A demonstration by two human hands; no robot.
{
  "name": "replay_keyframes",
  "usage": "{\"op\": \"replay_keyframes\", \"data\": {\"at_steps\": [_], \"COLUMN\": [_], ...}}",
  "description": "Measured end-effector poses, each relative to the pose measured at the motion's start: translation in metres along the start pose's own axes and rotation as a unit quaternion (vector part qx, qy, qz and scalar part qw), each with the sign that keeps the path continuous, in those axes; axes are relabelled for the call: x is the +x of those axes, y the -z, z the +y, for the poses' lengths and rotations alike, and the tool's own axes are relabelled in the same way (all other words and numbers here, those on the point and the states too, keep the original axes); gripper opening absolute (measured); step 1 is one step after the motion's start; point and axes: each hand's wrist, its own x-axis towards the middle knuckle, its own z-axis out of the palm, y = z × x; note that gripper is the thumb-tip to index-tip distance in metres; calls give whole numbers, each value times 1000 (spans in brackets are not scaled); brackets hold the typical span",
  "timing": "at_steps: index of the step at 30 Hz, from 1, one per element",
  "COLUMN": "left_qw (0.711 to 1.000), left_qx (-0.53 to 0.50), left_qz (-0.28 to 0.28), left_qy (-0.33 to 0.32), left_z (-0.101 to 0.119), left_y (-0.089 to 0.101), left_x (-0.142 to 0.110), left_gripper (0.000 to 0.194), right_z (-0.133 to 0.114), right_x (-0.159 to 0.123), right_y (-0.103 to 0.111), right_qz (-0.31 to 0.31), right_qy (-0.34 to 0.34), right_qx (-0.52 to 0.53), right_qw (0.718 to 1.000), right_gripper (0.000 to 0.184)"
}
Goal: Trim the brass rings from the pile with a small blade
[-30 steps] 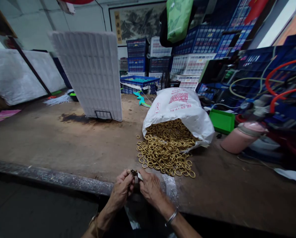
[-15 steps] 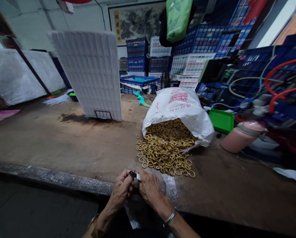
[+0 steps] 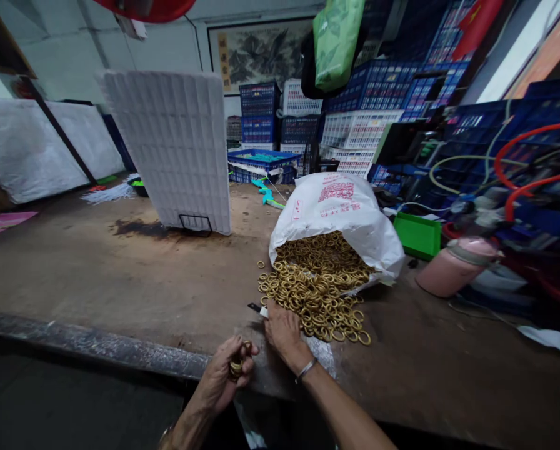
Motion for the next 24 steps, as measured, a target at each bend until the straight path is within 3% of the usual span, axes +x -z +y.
{"op": "replay_keyframes", "data": {"at_steps": [4,9,15,20,24], "left_qw": [999,990,992,999,974], "left_qx": [-49,-119,-109,6,178], "left_qz": [12,3,35,52,119], "left_qy": [15,69,58,14,-70], "left_z": [2,1,-3,-5,-10], "left_y": [9,17,18,12,11], "left_x": [1,6,10,13,16], "left_gripper": [29,26,29,33,40], "right_z": [-2,-1,-7,-10,-11], "right_x": [9,8,2,-6,-7], "right_y": [-4,-11,-7,1,9], "right_qz": [-18,4,14,7,5], "right_qy": [7,-5,-24,2,-18], "right_qx": [-17,-36,-58,-35,141], "right_qw": [1000,999,998,999,990], "right_gripper": [21,24,28,35,27]}}
